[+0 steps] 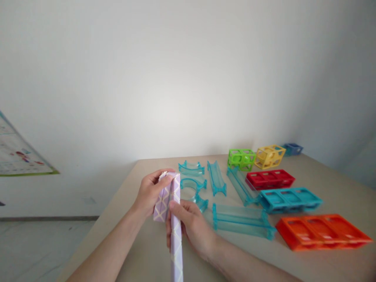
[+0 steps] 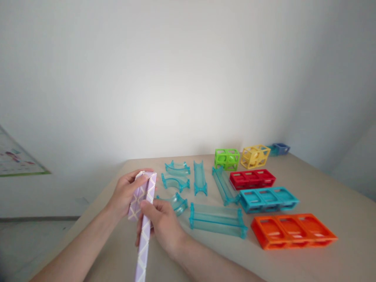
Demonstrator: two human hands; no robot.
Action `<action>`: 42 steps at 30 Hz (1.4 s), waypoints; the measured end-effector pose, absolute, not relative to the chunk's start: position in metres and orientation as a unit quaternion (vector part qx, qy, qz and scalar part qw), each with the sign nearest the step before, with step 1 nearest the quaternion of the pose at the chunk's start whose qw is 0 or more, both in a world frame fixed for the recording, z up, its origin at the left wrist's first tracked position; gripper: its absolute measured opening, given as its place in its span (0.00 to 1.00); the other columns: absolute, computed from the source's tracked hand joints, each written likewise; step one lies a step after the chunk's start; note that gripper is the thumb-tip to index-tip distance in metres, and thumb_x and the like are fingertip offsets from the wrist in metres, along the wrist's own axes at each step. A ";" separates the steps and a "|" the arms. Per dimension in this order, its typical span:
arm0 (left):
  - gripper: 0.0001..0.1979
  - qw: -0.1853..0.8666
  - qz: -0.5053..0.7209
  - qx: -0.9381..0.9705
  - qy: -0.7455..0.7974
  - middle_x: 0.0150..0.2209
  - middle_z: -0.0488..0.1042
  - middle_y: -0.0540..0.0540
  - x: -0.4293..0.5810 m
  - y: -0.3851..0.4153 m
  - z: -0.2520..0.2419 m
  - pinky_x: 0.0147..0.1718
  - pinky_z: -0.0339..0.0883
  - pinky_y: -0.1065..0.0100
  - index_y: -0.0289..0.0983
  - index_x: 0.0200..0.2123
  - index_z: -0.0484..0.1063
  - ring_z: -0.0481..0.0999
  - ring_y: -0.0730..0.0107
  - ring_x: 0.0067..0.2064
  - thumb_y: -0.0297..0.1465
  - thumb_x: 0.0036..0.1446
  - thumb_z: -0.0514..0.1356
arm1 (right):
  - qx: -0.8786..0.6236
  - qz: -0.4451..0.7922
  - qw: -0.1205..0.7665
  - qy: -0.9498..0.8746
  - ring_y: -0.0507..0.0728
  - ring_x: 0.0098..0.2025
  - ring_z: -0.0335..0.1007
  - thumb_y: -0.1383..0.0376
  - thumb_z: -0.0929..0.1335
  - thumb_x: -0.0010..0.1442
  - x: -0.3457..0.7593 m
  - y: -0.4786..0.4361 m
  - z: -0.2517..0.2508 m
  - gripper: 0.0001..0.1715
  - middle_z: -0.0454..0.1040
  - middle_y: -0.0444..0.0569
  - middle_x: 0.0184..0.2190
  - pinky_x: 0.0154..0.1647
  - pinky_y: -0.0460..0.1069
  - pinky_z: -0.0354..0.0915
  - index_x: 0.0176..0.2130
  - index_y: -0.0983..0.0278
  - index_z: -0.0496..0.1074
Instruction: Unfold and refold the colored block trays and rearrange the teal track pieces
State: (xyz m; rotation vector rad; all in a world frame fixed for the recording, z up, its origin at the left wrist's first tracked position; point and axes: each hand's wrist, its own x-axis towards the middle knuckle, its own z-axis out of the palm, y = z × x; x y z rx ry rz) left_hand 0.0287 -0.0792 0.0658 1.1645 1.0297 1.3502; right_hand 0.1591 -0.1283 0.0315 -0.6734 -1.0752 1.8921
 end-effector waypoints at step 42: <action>0.43 0.654 0.353 0.627 0.233 0.18 0.74 0.40 -0.015 -0.069 0.047 0.26 0.69 0.59 0.36 0.27 0.78 0.77 0.54 0.26 0.69 0.20 0.58 | -0.127 0.938 0.132 -0.295 0.52 0.09 0.59 0.55 0.57 0.60 0.157 -0.133 0.009 0.16 0.67 0.42 0.14 0.06 0.45 0.59 0.37 0.63 0.65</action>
